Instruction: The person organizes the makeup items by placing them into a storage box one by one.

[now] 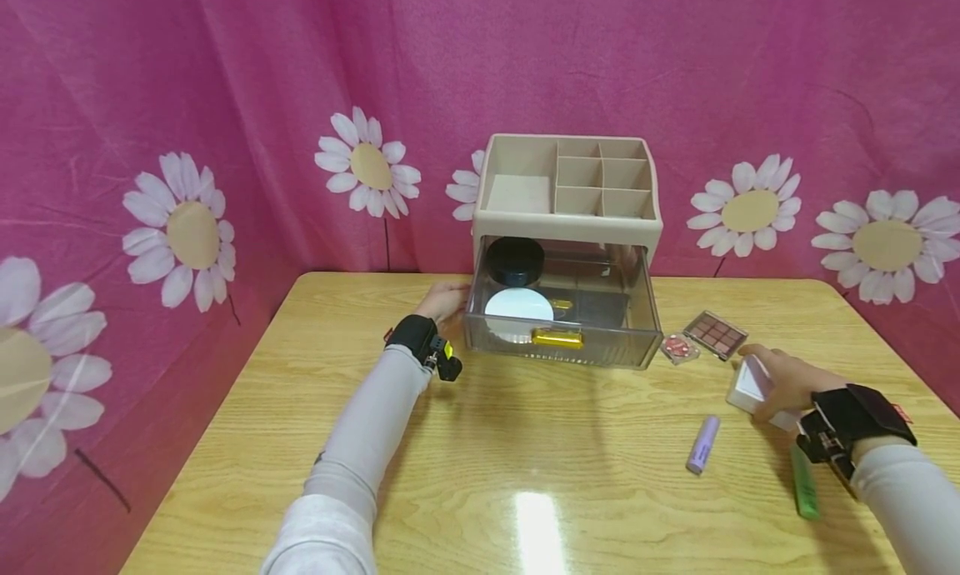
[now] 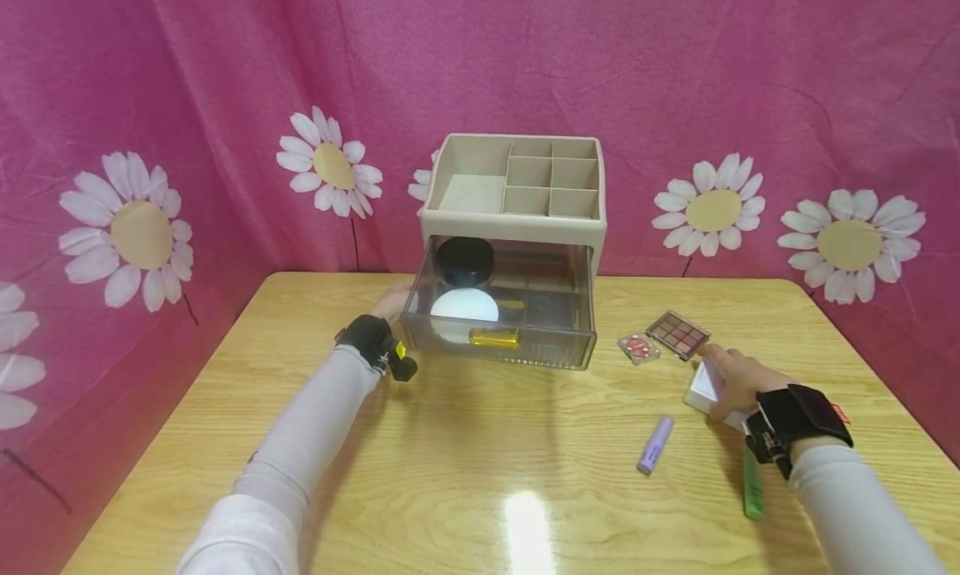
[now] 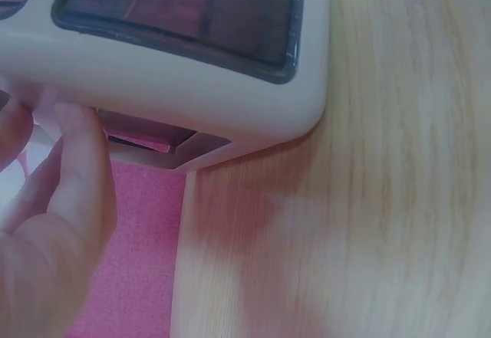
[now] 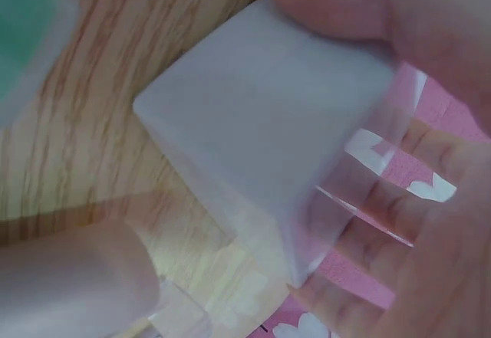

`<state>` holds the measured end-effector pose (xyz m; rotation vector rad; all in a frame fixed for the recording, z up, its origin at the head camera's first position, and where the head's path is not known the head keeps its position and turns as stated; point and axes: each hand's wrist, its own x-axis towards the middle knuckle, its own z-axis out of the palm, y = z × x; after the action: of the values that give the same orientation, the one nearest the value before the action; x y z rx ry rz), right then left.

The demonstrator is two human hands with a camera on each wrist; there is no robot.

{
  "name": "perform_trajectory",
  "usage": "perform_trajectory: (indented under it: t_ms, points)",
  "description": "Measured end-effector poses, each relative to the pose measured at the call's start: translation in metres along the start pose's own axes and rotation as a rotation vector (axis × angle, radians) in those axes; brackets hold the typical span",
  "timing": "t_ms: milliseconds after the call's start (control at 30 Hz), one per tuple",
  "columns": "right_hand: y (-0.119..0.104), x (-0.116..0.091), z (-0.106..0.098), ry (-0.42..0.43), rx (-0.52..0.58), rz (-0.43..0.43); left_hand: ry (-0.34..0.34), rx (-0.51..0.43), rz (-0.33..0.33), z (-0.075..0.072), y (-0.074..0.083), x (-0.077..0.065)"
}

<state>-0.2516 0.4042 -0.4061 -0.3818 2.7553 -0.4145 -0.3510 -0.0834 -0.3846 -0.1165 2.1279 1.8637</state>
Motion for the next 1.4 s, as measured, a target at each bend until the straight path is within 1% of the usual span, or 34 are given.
perform_trajectory:
  t_ms: [167,233,267,333,433,500,600,667,733,800,933,1067,1167,1300,1400]
  points:
    - [-0.002,-0.002,-0.007,-0.009,0.015,-0.004,0.002,0.008,-0.001,-0.001,0.002,-0.001]
    - [-0.003,-0.002,-0.012,0.004,0.03,-0.019,0.005,0.012,0.002,-0.001,0.002,-0.002]
    - [-0.005,-0.002,-0.015,0.013,0.042,-0.023,0.008,0.013,0.003,-0.001,0.002,-0.002]
    - [-0.007,-0.003,-0.021,0.046,0.067,-0.058,0.011,-0.002,0.003,-0.001,0.002,-0.002]
    - [-0.017,-0.006,-0.036,0.092,0.128,-0.113,0.007,0.003,-0.001,-0.001,0.002,-0.002]
    - [-0.026,-0.009,-0.048,0.13,0.141,-0.143,0.003,0.006,-0.002,-0.002,0.002,-0.002]
    - [-0.042,-0.014,-0.07,0.2,0.122,-0.172,0.0,0.006,-0.001,-0.003,0.001,-0.002]
    - [-0.055,-0.018,-0.086,0.231,0.112,-0.193,0.002,0.014,-0.001,-0.003,0.001,-0.001]
    - [-0.069,-0.022,-0.102,0.257,0.098,-0.214,0.003,0.02,-0.005,-0.003,0.0,-0.001]
    - [-0.084,-0.026,-0.118,0.262,0.108,-0.238,0.005,0.022,-0.01,-0.003,0.0,-0.001]
    - [-0.114,-0.032,-0.142,0.297,0.071,-0.331,0.005,0.026,-0.002,-0.003,0.001,-0.002]
    - [-0.139,-0.033,-0.158,0.329,0.007,-0.437,0.01,0.026,0.005,-0.002,0.001,-0.002]
    - [-0.157,-0.032,-0.166,0.321,-0.015,-0.475,0.008,0.018,0.004,-0.001,0.001,-0.001]
    - [-0.182,-0.03,-0.175,0.272,-0.004,-0.52,0.003,-0.002,-0.001,0.0,0.0,0.0]
    - [-0.202,-0.027,-0.18,0.244,-0.022,-0.586,0.0,-0.021,-0.008,0.0,0.0,0.0]
